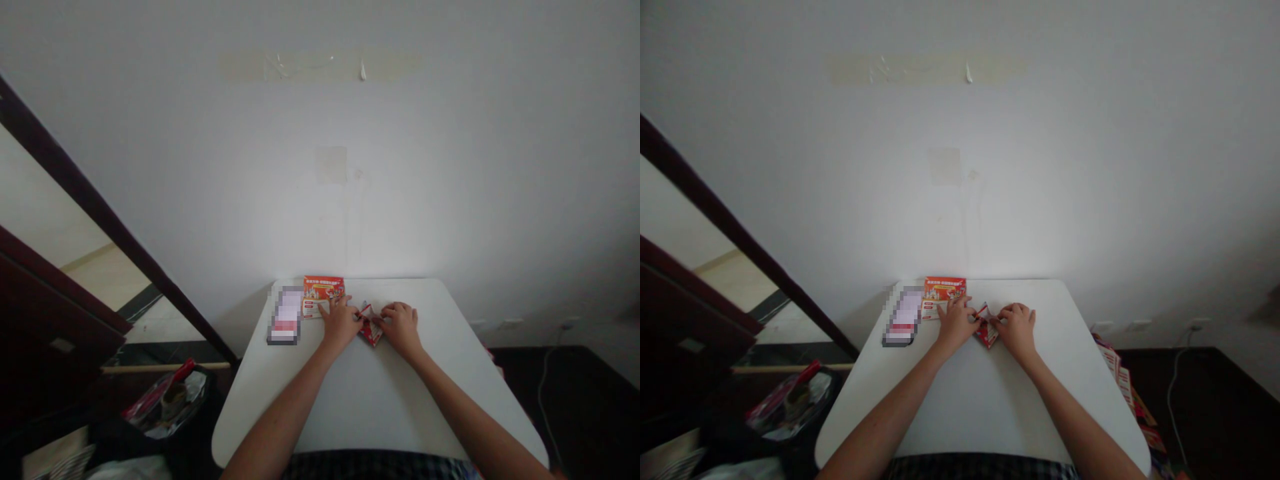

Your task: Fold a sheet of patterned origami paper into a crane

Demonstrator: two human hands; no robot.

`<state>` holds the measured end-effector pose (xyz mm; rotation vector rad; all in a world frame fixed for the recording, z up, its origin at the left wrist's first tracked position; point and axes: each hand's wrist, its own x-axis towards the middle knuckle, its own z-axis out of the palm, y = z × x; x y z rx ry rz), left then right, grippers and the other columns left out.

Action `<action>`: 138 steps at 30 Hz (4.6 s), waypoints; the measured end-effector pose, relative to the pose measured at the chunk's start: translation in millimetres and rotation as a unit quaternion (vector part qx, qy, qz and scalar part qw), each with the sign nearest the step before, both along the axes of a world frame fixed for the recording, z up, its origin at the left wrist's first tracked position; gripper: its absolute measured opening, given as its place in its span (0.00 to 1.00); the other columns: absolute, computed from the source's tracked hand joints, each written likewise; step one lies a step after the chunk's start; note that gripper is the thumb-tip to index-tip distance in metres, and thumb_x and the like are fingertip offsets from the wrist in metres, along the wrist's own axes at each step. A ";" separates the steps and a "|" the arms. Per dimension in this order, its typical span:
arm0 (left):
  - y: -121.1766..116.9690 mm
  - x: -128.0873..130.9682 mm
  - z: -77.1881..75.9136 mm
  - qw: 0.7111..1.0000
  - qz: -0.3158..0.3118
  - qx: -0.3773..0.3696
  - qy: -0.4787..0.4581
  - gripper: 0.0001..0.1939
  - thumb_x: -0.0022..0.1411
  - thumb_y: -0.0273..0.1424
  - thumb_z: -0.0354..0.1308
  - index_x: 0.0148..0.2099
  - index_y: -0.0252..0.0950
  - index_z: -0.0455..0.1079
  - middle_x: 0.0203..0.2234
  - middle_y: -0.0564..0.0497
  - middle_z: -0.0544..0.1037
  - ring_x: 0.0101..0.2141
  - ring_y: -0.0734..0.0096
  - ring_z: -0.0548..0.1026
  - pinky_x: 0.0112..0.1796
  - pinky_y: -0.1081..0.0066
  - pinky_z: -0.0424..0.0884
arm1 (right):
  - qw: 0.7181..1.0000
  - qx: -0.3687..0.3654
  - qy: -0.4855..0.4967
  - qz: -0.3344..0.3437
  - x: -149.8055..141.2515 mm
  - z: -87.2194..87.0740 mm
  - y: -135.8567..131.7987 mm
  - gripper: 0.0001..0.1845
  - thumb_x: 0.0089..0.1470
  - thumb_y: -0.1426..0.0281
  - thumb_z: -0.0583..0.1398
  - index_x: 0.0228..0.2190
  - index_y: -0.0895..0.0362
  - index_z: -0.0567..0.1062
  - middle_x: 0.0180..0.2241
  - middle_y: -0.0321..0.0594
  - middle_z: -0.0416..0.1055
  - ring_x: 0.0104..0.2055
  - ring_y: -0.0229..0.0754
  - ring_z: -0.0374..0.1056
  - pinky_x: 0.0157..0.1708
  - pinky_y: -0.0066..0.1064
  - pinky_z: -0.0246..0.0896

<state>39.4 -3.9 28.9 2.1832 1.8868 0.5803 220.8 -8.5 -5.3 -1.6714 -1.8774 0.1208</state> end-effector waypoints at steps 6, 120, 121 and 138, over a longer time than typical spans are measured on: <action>-0.6 6.2 0.6 1.000 0.011 -0.008 0.007 0.08 0.56 0.37 0.64 0.40 0.46 0.78 0.61 0.53 0.69 0.61 0.47 0.60 0.57 0.25 0.46 | 0.999 -0.021 -0.008 -0.025 -6.7 2.7 0.9 0.08 0.53 0.62 0.64 0.28 0.52 0.80 0.43 0.47 0.72 0.53 0.61 0.59 0.55 0.68 0.45; -15.9 3.2 -12.7 0.999 -0.007 0.024 -0.046 0.17 0.59 0.49 0.60 0.46 0.48 0.75 0.62 0.54 0.67 0.65 0.51 0.55 0.62 0.31 0.38 | 0.996 -0.039 0.070 0.043 13.2 -2.6 3.5 0.07 0.54 0.62 0.63 0.30 0.46 0.83 0.50 0.36 0.74 0.62 0.51 0.53 0.61 0.45 0.44; -15.4 3.2 -11.5 0.997 0.000 0.037 -0.065 0.14 0.61 0.47 0.59 0.45 0.49 0.76 0.61 0.55 0.69 0.64 0.52 0.56 0.62 0.33 0.39 | 0.996 -0.038 0.065 0.049 13.4 -2.4 2.7 0.07 0.54 0.63 0.63 0.30 0.46 0.83 0.50 0.36 0.74 0.62 0.52 0.52 0.61 0.45 0.44; -6.5 4.5 -10.8 0.965 0.007 0.109 -0.237 0.04 0.59 0.32 0.65 0.35 0.47 0.81 0.48 0.53 0.79 0.55 0.58 0.68 0.63 0.41 0.48 | 0.981 0.046 0.077 0.173 13.5 -16.9 5.2 0.02 0.50 0.65 0.67 0.28 0.45 0.82 0.48 0.38 0.74 0.61 0.56 0.54 0.60 0.53 0.52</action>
